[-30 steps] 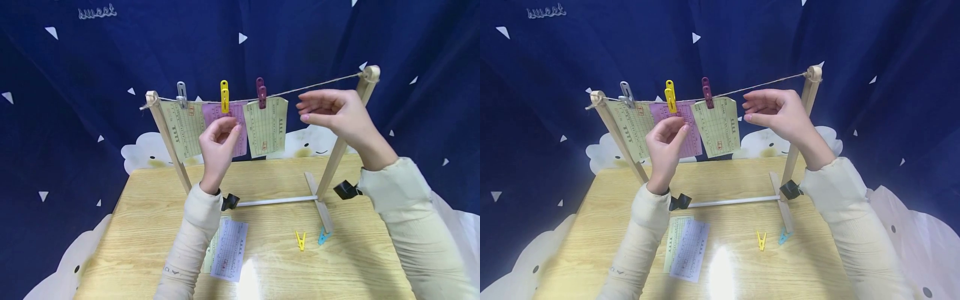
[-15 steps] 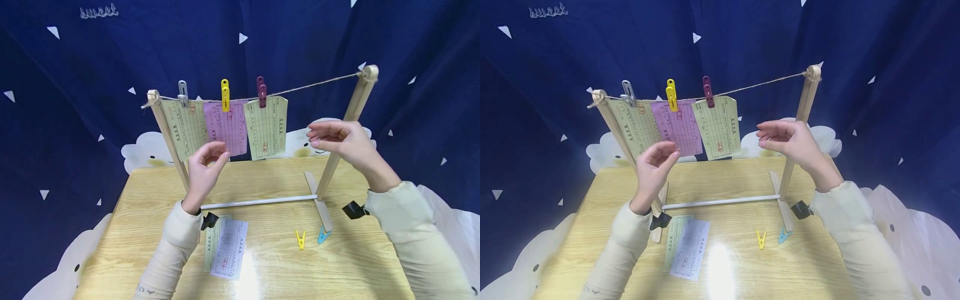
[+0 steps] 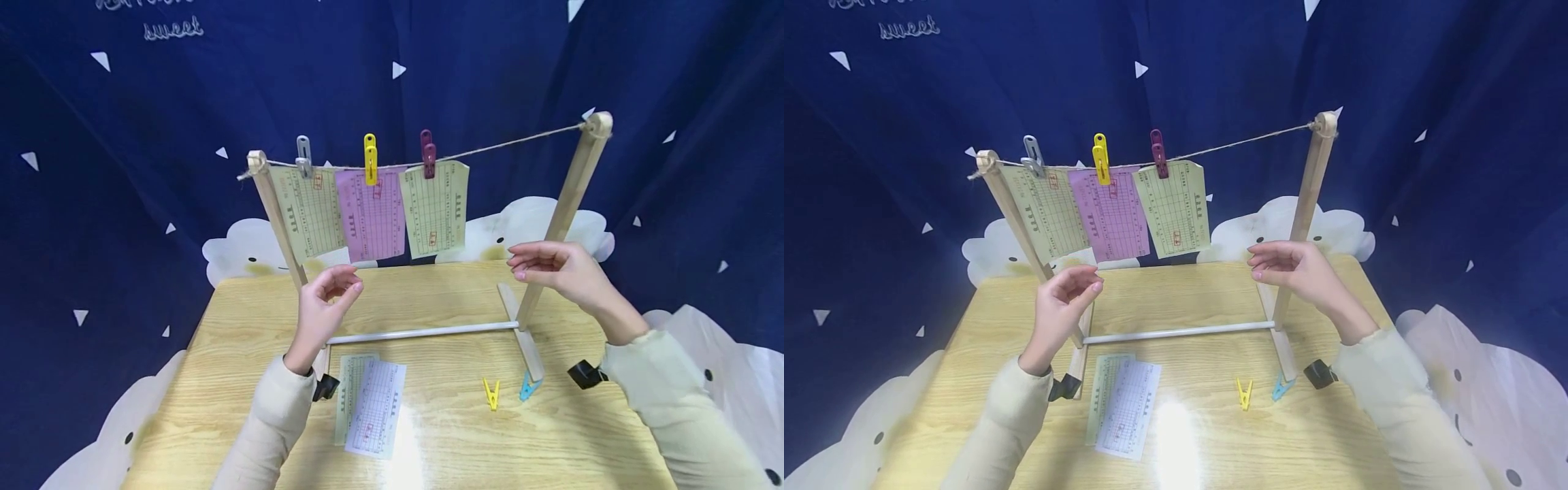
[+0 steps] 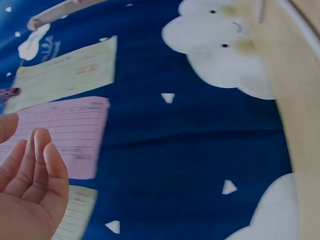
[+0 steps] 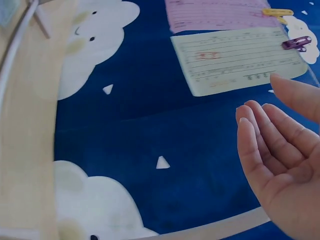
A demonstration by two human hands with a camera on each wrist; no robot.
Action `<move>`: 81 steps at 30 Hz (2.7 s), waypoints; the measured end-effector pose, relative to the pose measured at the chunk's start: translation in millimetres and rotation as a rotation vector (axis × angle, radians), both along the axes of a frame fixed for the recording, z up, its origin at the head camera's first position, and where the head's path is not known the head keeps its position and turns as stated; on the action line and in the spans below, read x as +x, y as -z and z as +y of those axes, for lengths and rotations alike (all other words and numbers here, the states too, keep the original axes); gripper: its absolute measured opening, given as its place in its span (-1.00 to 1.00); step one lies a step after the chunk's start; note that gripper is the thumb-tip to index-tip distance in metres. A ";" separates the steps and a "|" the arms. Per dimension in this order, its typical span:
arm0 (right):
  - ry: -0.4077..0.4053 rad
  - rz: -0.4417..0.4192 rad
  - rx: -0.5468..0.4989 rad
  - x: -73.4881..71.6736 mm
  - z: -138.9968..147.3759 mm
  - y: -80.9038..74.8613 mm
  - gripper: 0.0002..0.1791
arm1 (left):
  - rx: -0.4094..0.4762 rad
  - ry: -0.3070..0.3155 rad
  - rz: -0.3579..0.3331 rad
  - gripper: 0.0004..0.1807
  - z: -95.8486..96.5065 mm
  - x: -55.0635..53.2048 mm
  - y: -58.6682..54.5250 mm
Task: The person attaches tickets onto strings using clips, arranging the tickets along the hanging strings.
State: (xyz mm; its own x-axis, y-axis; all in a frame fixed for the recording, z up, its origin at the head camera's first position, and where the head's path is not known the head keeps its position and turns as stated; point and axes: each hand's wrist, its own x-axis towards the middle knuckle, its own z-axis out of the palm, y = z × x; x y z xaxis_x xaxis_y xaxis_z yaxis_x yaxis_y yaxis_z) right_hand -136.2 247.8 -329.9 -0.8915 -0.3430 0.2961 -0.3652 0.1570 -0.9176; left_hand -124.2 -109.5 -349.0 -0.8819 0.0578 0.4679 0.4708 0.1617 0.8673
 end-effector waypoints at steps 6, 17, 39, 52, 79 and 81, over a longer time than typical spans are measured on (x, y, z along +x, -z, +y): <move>-0.012 -0.029 -0.004 3.5 4.9 21.9 -0.60 | -0.070 0.009 -0.065 -0.76 -9.1 2.1 27.6; -0.047 -0.128 0.063 8.3 13.5 76.7 -0.63 | -0.162 0.052 -0.168 -0.71 -16.6 4.4 65.5; -0.360 -0.322 0.178 16.4 27.7 199.7 -0.43 | -0.409 0.285 -0.354 -0.45 -43.0 -2.1 165.3; -0.454 -0.416 0.167 20.2 19.2 231.3 -0.37 | -0.511 0.375 -0.426 -0.38 -40.7 -0.6 190.8; -0.307 -0.246 0.408 23.7 7.8 235.9 -0.57 | -0.738 0.290 -0.377 -0.37 -35.7 -3.9 212.2; -0.317 -0.255 0.408 24.3 7.4 235.8 -0.53 | -0.745 0.287 -0.315 -0.41 -37.8 -6.4 220.6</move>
